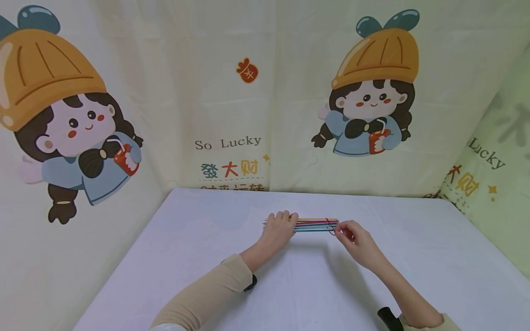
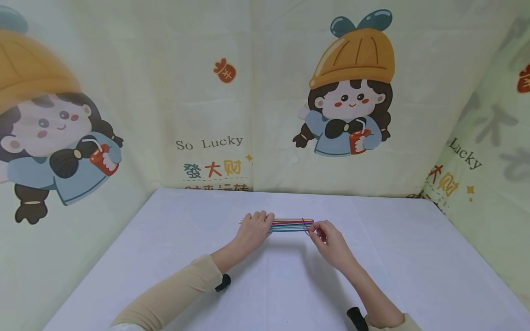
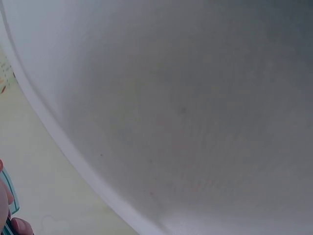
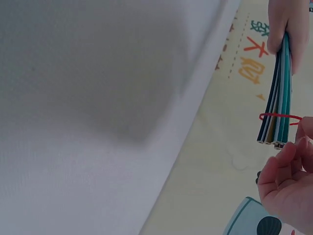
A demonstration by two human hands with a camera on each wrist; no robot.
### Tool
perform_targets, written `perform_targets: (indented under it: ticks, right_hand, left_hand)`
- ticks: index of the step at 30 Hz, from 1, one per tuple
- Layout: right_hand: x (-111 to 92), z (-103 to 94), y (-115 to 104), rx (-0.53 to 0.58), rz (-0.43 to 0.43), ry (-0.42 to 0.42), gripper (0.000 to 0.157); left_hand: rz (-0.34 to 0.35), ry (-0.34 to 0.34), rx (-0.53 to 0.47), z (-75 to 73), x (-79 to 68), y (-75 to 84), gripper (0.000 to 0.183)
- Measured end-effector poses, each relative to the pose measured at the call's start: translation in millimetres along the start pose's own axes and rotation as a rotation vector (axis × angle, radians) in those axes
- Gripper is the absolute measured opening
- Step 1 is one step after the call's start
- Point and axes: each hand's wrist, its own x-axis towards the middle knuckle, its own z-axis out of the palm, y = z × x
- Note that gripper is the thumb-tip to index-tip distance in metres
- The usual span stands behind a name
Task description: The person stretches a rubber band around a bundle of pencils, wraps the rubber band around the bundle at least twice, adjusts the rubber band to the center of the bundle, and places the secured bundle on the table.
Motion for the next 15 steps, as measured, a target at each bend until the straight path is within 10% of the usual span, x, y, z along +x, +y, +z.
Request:
perform_targets:
  ticks: [8, 15]
  right_hand:
    - [-5, 9.0, 0, 0.125, -0.169, -0.033, 0.014]
    - [-10, 16.3, 0, 0.464, -0.165, -0.096, 0.008]
  left_hand:
    - [-0.033, 0.01, 0.0, 2.4, 0.1, -1.3, 0.034]
    - [-0.064, 0.031, -0.01, 2.1, 3.0, -2.4, 0.031]
